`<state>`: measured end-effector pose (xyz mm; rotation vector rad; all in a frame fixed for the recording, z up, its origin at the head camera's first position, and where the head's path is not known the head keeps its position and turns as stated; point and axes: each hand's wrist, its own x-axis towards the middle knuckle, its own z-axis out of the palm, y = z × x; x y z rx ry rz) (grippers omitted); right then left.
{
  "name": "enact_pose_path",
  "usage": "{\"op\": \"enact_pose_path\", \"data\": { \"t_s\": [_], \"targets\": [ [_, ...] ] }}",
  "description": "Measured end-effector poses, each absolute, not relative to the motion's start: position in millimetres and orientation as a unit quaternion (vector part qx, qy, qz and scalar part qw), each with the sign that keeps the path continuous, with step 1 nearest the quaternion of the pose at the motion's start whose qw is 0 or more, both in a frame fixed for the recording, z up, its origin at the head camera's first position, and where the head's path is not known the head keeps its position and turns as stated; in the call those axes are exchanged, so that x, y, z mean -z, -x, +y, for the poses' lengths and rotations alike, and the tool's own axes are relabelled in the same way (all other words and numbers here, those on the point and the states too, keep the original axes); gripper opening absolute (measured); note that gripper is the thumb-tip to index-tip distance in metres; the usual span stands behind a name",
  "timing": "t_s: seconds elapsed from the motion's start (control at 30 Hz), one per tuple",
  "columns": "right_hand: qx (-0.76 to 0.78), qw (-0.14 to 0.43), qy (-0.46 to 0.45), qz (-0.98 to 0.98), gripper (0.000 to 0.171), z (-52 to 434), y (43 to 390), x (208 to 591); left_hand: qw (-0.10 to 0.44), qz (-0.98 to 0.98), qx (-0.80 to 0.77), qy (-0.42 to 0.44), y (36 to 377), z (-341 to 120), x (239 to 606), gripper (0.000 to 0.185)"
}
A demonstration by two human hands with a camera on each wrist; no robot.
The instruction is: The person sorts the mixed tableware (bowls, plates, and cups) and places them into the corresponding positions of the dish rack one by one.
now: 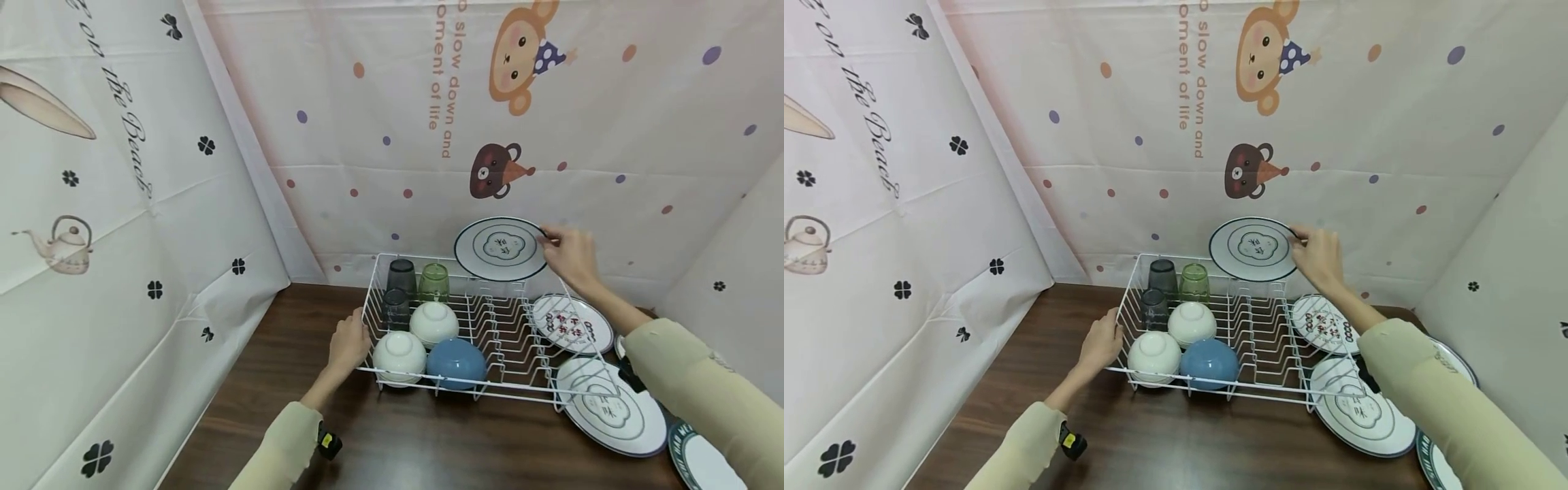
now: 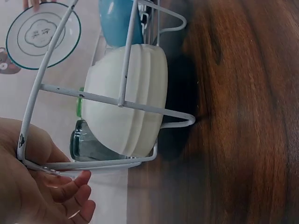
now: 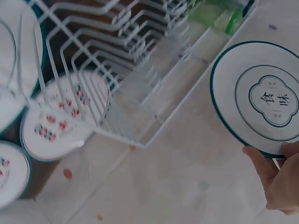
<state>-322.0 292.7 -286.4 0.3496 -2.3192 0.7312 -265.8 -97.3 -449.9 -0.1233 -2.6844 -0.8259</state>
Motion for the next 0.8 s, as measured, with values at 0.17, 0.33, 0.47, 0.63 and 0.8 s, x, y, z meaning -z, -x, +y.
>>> {"op": "enact_pose_path", "data": {
  "t_s": [0.17,0.33,0.47,0.63,0.8],
  "targets": [
    [-0.206,0.366,-0.139,-0.897,0.03,296.9,338.4,287.9,0.17,-0.942,0.285,0.05,265.6,-94.3,450.9,0.038],
    [-0.177,0.348,-0.147,-0.909,0.031,302.5,346.0,297.9,0.178,-0.943,0.274,0.061,266.8,-92.2,453.0,0.038],
    [-0.164,0.327,-0.148,-0.919,0.031,305.0,350.3,309.0,0.184,-0.946,0.26,0.06,266.4,-94.1,452.7,0.037],
    [-0.152,0.304,-0.151,-0.928,0.033,304.6,354.8,321.0,0.175,-0.944,0.276,0.047,265.6,-97.7,452.9,0.038],
    [-0.158,0.274,-0.149,-0.937,0.036,305.2,359.1,331.9,0.171,-0.937,0.303,0.041,264.0,-98.9,453.4,0.039]
  ]
}}
